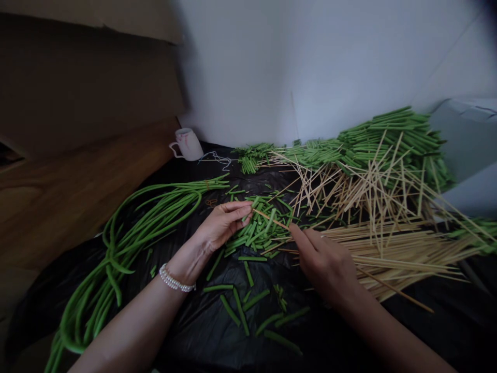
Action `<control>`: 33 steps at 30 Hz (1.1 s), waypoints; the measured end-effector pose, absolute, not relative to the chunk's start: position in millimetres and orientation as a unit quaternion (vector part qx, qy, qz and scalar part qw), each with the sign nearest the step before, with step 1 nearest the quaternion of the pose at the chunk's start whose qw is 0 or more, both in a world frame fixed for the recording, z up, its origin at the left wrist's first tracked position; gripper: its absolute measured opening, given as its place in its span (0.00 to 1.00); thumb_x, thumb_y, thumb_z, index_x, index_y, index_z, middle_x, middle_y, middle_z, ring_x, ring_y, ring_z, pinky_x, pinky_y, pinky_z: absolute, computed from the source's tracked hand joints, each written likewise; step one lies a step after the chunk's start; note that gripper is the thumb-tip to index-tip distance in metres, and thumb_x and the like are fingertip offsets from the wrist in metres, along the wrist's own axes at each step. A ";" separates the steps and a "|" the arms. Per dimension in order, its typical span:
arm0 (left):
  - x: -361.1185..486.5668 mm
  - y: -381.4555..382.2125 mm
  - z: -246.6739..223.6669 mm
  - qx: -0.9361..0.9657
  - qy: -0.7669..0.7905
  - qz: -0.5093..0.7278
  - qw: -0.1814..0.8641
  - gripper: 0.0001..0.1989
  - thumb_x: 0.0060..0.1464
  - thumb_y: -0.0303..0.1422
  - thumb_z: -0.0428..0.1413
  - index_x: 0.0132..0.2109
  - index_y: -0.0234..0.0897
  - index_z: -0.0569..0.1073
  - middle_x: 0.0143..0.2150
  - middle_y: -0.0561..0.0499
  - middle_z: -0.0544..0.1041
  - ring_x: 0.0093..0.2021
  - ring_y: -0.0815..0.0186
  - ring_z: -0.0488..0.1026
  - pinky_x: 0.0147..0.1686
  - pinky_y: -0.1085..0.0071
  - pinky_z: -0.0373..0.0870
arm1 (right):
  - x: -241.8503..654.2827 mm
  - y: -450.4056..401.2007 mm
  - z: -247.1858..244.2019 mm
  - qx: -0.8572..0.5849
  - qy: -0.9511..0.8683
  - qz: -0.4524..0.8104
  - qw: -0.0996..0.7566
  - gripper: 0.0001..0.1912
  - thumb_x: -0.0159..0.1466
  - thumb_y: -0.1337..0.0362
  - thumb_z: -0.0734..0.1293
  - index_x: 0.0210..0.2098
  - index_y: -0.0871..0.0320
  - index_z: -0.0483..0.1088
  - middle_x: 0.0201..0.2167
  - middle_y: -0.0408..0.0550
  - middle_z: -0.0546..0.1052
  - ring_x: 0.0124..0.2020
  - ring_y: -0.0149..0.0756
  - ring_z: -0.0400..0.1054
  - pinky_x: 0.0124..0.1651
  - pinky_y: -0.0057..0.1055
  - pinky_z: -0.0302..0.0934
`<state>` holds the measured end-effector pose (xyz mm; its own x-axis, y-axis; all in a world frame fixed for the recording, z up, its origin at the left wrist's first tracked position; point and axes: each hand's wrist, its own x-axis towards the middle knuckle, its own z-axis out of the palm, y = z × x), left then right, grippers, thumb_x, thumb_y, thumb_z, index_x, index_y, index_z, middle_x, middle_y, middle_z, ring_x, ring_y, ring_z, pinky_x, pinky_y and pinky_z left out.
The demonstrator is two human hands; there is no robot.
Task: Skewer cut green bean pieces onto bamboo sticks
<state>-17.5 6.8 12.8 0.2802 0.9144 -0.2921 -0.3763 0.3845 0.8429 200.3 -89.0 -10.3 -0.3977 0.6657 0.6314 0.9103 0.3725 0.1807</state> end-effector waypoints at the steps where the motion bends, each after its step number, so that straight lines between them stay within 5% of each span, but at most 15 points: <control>1: -17.1 6.6 12.7 0.337 0.406 0.444 0.724 0.13 0.37 0.24 0.69 0.35 0.29 0.80 0.30 0.49 0.79 0.29 0.73 0.73 0.33 0.78 0.71 | 200.2 -89.9 -10.0 -0.494 -0.796 -0.267 0.227 0.19 0.62 0.77 0.57 0.51 0.64 0.68 0.28 0.47 0.74 0.25 0.33 0.63 0.28 0.32 0.51; 19: -11.0 2.7 11.1 0.343 0.406 0.448 0.719 0.13 0.36 0.26 0.69 0.33 0.31 0.79 0.29 0.51 0.77 0.29 0.74 0.72 0.31 0.78 0.70 | 193.7 -88.1 -13.9 -0.533 -0.786 -0.019 0.313 0.15 0.65 0.72 0.56 0.48 0.60 0.70 0.34 0.50 0.76 0.36 0.36 0.71 0.39 0.28 0.63; 24: -11.9 3.0 8.5 0.348 0.398 0.437 0.728 0.10 0.39 0.28 0.68 0.31 0.30 0.78 0.28 0.51 0.76 0.27 0.75 0.71 0.30 0.78 0.69 | 193.5 -89.3 -15.4 -0.535 -0.784 -0.058 0.310 0.17 0.65 0.73 0.56 0.50 0.61 0.69 0.33 0.51 0.76 0.35 0.36 0.71 0.38 0.29 0.64; 33: -10.1 0.9 9.2 0.353 0.405 0.419 0.732 0.10 0.38 0.28 0.68 0.31 0.30 0.78 0.29 0.51 0.76 0.28 0.75 0.71 0.31 0.78 0.69 | 192.0 -84.1 -9.7 -0.512 -0.775 0.056 0.365 0.12 0.65 0.71 0.57 0.40 0.58 0.72 0.29 0.46 0.77 0.30 0.34 0.72 0.34 0.27 0.64</control>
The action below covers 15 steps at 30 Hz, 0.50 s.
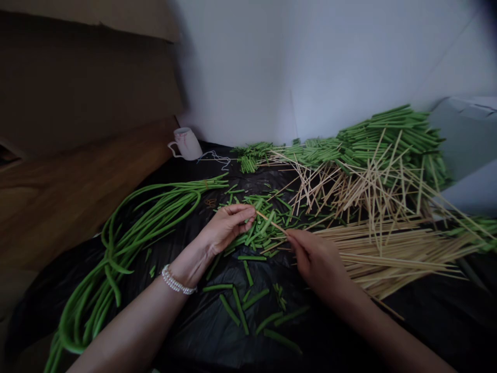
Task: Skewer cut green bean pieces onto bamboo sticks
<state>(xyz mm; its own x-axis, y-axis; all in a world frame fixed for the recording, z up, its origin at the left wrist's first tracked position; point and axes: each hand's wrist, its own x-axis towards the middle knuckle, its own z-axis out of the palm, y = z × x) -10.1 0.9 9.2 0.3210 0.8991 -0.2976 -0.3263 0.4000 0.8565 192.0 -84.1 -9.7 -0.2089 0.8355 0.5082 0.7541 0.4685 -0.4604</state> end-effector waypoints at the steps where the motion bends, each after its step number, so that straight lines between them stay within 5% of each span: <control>1: -9.6 0.6 9.0 0.351 0.405 0.418 0.733 0.10 0.38 0.28 0.68 0.31 0.30 0.78 0.29 0.51 0.77 0.28 0.74 0.71 0.31 0.78 0.69 | 192.4 -84.1 -10.9 -0.512 -0.776 0.047 0.365 0.13 0.65 0.72 0.57 0.41 0.58 0.71 0.31 0.47 0.78 0.32 0.35 0.73 0.35 0.28 0.65; 7: -8.0 -0.8 7.7 0.346 0.401 0.415 0.739 0.09 0.40 0.27 0.68 0.31 0.30 0.78 0.29 0.50 0.77 0.29 0.74 0.71 0.33 0.78 0.70 | 192.9 -86.3 -15.2 -0.512 -0.776 0.015 0.367 0.13 0.64 0.73 0.57 0.43 0.60 0.71 0.34 0.52 0.78 0.36 0.37 0.72 0.39 0.31 0.64; 12: -7.9 -2.2 7.4 0.364 0.399 0.408 0.736 0.09 0.40 0.29 0.68 0.31 0.31 0.78 0.29 0.51 0.76 0.29 0.75 0.71 0.32 0.78 0.69 | 189.3 -85.0 -7.6 -0.513 -0.758 0.107 0.389 0.11 0.65 0.70 0.58 0.33 0.57 0.71 0.23 0.43 0.75 0.24 0.31 0.69 0.29 0.25 0.60; 15: -7.7 -2.9 7.2 0.371 0.399 0.406 0.733 0.10 0.39 0.30 0.68 0.31 0.32 0.78 0.29 0.51 0.76 0.30 0.74 0.71 0.33 0.78 0.69 | 189.6 -84.6 -9.5 -0.513 -0.763 0.082 0.386 0.11 0.64 0.71 0.58 0.34 0.57 0.71 0.26 0.45 0.76 0.28 0.33 0.71 0.32 0.26 0.62</control>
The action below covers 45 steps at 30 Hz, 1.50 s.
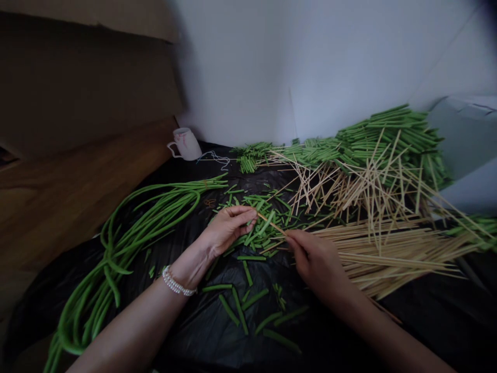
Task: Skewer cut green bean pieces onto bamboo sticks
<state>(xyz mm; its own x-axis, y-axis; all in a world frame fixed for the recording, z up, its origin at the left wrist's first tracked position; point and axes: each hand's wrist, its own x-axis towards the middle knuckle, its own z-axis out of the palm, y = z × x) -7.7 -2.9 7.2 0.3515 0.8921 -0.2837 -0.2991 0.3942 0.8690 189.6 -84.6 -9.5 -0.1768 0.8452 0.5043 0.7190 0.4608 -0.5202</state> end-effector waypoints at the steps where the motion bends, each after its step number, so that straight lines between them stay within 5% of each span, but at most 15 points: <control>1: -7.5 -3.1 7.3 0.372 0.401 0.406 0.733 0.10 0.39 0.30 0.68 0.31 0.32 0.78 0.29 0.51 0.76 0.30 0.74 0.71 0.33 0.78 0.69 | 190.1 -84.8 -11.3 -0.513 -0.766 0.061 0.383 0.11 0.64 0.72 0.58 0.35 0.57 0.72 0.29 0.46 0.77 0.31 0.34 0.72 0.34 0.27 0.63; 5: -7.1 -3.6 8.1 0.372 0.403 0.408 0.730 0.09 0.39 0.29 0.68 0.31 0.32 0.78 0.29 0.51 0.77 0.30 0.73 0.72 0.33 0.77 0.68 | 190.5 -85.8 -14.7 -0.515 -0.767 0.025 0.383 0.12 0.64 0.72 0.58 0.38 0.58 0.72 0.33 0.50 0.78 0.34 0.36 0.72 0.37 0.30 0.64; 11: -6.3 -5.0 8.0 0.380 0.407 0.404 0.726 0.10 0.39 0.30 0.68 0.31 0.32 0.79 0.29 0.51 0.77 0.30 0.74 0.72 0.34 0.77 0.68 | 186.9 -85.4 -5.0 -0.518 -0.742 0.122 0.407 0.10 0.64 0.71 0.60 0.34 0.57 0.72 0.22 0.40 0.74 0.22 0.30 0.68 0.27 0.25 0.59; 18: -2.8 -11.3 6.5 0.412 0.402 0.376 0.726 0.08 0.40 0.31 0.67 0.30 0.32 0.78 0.29 0.52 0.76 0.31 0.73 0.71 0.35 0.77 0.68 | 185.7 -86.6 -12.4 -0.507 -0.762 0.056 0.399 0.10 0.65 0.71 0.59 0.37 0.58 0.72 0.35 0.49 0.78 0.34 0.35 0.73 0.37 0.28 0.63; 23: -2.4 -11.5 7.3 0.445 0.413 0.382 0.696 0.10 0.40 0.32 0.68 0.30 0.32 0.78 0.28 0.53 0.74 0.27 0.75 0.68 0.30 0.78 0.65 | 184.2 -86.0 -6.0 -0.504 -0.742 0.127 0.424 0.09 0.65 0.71 0.60 0.35 0.57 0.72 0.28 0.43 0.77 0.29 0.31 0.71 0.33 0.25 0.61; 38: -3.9 -10.8 7.7 0.463 0.402 0.374 0.695 0.12 0.42 0.37 0.66 0.32 0.33 0.79 0.32 0.50 0.77 0.32 0.70 0.72 0.37 0.73 0.68 | 190.1 -82.4 3.7 -0.523 -0.722 0.181 0.415 0.11 0.65 0.68 0.60 0.32 0.59 0.73 0.21 0.40 0.72 0.22 0.28 0.66 0.29 0.23 0.56; 45: -22.4 13.9 9.1 0.550 0.481 0.481 0.484 0.14 0.46 0.39 0.63 0.37 0.32 0.79 0.36 0.47 0.80 0.35 0.67 0.73 0.38 0.73 0.67 | 205.1 -74.3 7.2 -0.566 -0.675 0.122 0.458 0.09 0.65 0.66 0.61 0.36 0.59 0.74 0.21 0.40 0.74 0.22 0.28 0.67 0.28 0.23 0.58</control>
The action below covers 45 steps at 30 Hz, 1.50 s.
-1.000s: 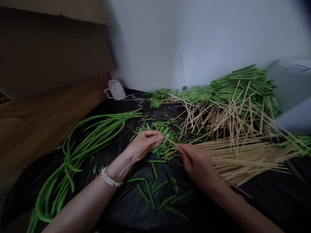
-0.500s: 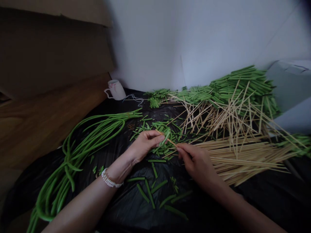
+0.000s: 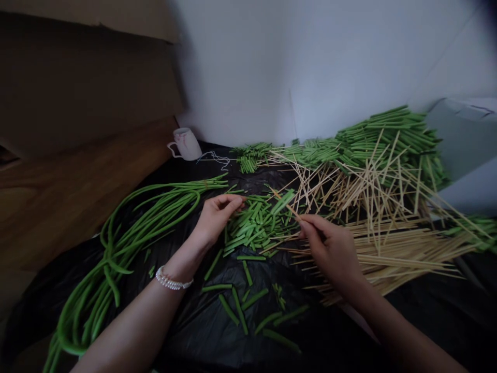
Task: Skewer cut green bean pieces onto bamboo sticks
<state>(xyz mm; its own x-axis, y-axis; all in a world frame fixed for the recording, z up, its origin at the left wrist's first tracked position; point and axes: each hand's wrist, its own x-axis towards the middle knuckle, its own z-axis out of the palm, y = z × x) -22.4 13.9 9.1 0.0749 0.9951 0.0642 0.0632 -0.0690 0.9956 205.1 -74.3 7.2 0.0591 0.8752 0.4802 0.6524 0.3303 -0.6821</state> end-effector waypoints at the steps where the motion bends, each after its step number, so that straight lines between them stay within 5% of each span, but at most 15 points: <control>1: -24.2 16.5 7.1 0.577 0.493 0.471 0.449 0.14 0.46 0.38 0.63 0.36 0.32 0.79 0.37 0.46 0.80 0.36 0.66 0.73 0.40 0.72 0.66 | 205.1 -74.0 6.4 -0.564 -0.678 0.121 0.455 0.09 0.65 0.66 0.61 0.36 0.59 0.74 0.21 0.40 0.74 0.22 0.28 0.67 0.28 0.23 0.58; 10: -30.6 16.3 -1.8 0.770 0.550 0.271 0.178 0.11 0.50 0.39 0.58 0.36 0.37 0.79 0.36 0.48 0.78 0.35 0.63 0.72 0.37 0.68 0.64 | 201.7 -76.4 3.8 -0.562 -0.690 0.153 0.429 0.10 0.65 0.67 0.61 0.37 0.59 0.74 0.23 0.41 0.75 0.24 0.29 0.69 0.29 0.23 0.58; 20: -34.0 16.3 2.3 0.835 0.480 0.234 0.131 0.06 0.52 0.33 0.57 0.35 0.38 0.77 0.38 0.48 0.77 0.41 0.61 0.72 0.44 0.65 0.65 | 199.0 -76.7 0.3 -0.563 -0.704 0.150 0.406 0.10 0.65 0.67 0.61 0.36 0.57 0.75 0.27 0.43 0.78 0.28 0.32 0.71 0.32 0.25 0.60; 25: -26.8 13.6 3.0 0.754 0.479 0.381 0.238 0.07 0.56 0.36 0.54 0.39 0.38 0.71 0.36 0.50 0.77 0.37 0.65 0.74 0.40 0.69 0.67 | 197.6 -77.7 -0.2 -0.542 -0.720 0.128 0.415 0.10 0.64 0.69 0.61 0.40 0.58 0.74 0.37 0.48 0.80 0.36 0.35 0.74 0.39 0.27 0.64; 31: -22.5 13.1 4.9 0.524 0.431 0.460 0.572 0.14 0.48 0.37 0.62 0.40 0.35 0.71 0.33 0.50 0.79 0.32 0.68 0.75 0.32 0.74 0.67 | 196.6 -82.6 -3.4 -0.542 -0.757 0.068 0.358 0.15 0.67 0.68 0.58 0.50 0.57 0.71 0.42 0.51 0.79 0.42 0.38 0.74 0.47 0.34 0.66; 34: -24.2 12.9 5.0 0.431 0.400 0.438 0.680 0.16 0.45 0.32 0.65 0.43 0.34 0.75 0.38 0.48 0.80 0.36 0.69 0.76 0.36 0.75 0.70 | 196.9 -84.3 -6.5 -0.561 -0.765 0.049 0.314 0.17 0.67 0.68 0.57 0.53 0.55 0.70 0.41 0.51 0.79 0.42 0.39 0.74 0.48 0.36 0.67; 45: -20.2 7.7 11.1 0.381 0.405 0.424 0.715 0.14 0.42 0.26 0.66 0.40 0.31 0.78 0.37 0.46 0.80 0.35 0.68 0.77 0.36 0.75 0.72 | 195.6 -86.2 -6.4 -0.568 -0.772 0.029 0.285 0.19 0.66 0.70 0.56 0.53 0.58 0.70 0.39 0.52 0.78 0.42 0.40 0.73 0.47 0.36 0.67</control>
<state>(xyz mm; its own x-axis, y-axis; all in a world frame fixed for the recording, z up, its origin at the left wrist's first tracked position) -20.2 7.7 11.1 0.3122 0.9147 -0.2566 -0.2975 0.3507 0.8880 195.6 -86.2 -6.4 -0.1923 0.8932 0.4064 0.8601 0.3528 -0.3685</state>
